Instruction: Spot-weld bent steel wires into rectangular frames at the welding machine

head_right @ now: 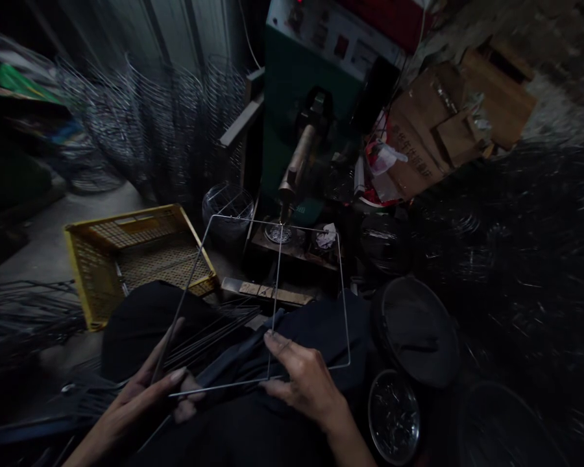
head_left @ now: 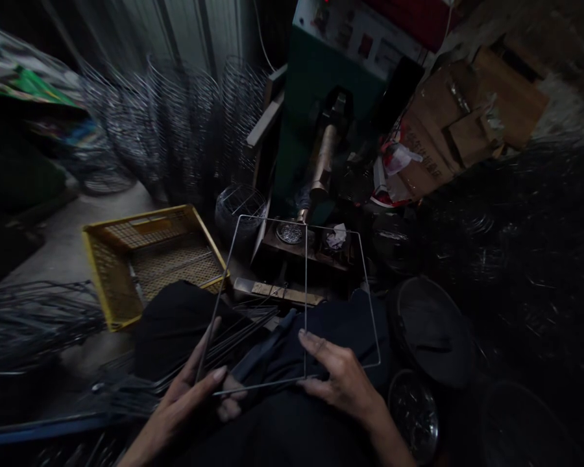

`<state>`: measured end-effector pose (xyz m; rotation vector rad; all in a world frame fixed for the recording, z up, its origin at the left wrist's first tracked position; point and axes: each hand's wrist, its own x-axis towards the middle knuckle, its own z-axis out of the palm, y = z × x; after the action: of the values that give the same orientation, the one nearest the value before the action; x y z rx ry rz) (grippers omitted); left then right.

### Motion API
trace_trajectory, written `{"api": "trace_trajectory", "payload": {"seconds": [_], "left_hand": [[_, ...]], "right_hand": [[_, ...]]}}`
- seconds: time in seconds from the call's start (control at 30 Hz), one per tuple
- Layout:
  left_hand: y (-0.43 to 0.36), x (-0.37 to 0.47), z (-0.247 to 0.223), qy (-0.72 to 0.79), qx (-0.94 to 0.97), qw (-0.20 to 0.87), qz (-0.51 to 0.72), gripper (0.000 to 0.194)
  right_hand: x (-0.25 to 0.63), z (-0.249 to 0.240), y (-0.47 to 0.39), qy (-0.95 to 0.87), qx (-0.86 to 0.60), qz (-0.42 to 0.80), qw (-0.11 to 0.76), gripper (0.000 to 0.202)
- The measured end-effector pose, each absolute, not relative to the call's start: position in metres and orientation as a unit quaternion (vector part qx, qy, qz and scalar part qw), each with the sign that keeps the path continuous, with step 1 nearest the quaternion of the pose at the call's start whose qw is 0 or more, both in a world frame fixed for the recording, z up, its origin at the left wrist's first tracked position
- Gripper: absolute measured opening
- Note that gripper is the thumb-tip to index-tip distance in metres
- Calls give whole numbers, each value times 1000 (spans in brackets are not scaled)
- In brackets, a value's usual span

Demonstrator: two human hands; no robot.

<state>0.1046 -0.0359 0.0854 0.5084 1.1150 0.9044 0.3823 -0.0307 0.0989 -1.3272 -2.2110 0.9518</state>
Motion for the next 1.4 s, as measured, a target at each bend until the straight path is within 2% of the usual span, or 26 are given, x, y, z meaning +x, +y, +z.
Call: {"api": "trace_trajectory", "payload": {"seconds": [0.27,0.43,0.67,0.8,1.07,1.4], "left_hand": [[-35,108,81,511,200,734,400,116],[-24,112,72,473,206,738,435,107],[95,106,54,399,304,733,459,101],[167,109,57,351,303,736,493,101],[246,111,59,334,319,734,498,102],[268,105,58,318,328,725,516,98]], "right_hand": [[381,104,-25,-777,-482,356,192,86],[383,88,-14,-792,-476,321,208,76],[385,89,87,-798,-557,150,175,74],[394,100,154,-793,-571,86,194,68],[407,111,222,-790,-564,69,232,54],[402,111,246,-792,-559,74,235,43]]}}
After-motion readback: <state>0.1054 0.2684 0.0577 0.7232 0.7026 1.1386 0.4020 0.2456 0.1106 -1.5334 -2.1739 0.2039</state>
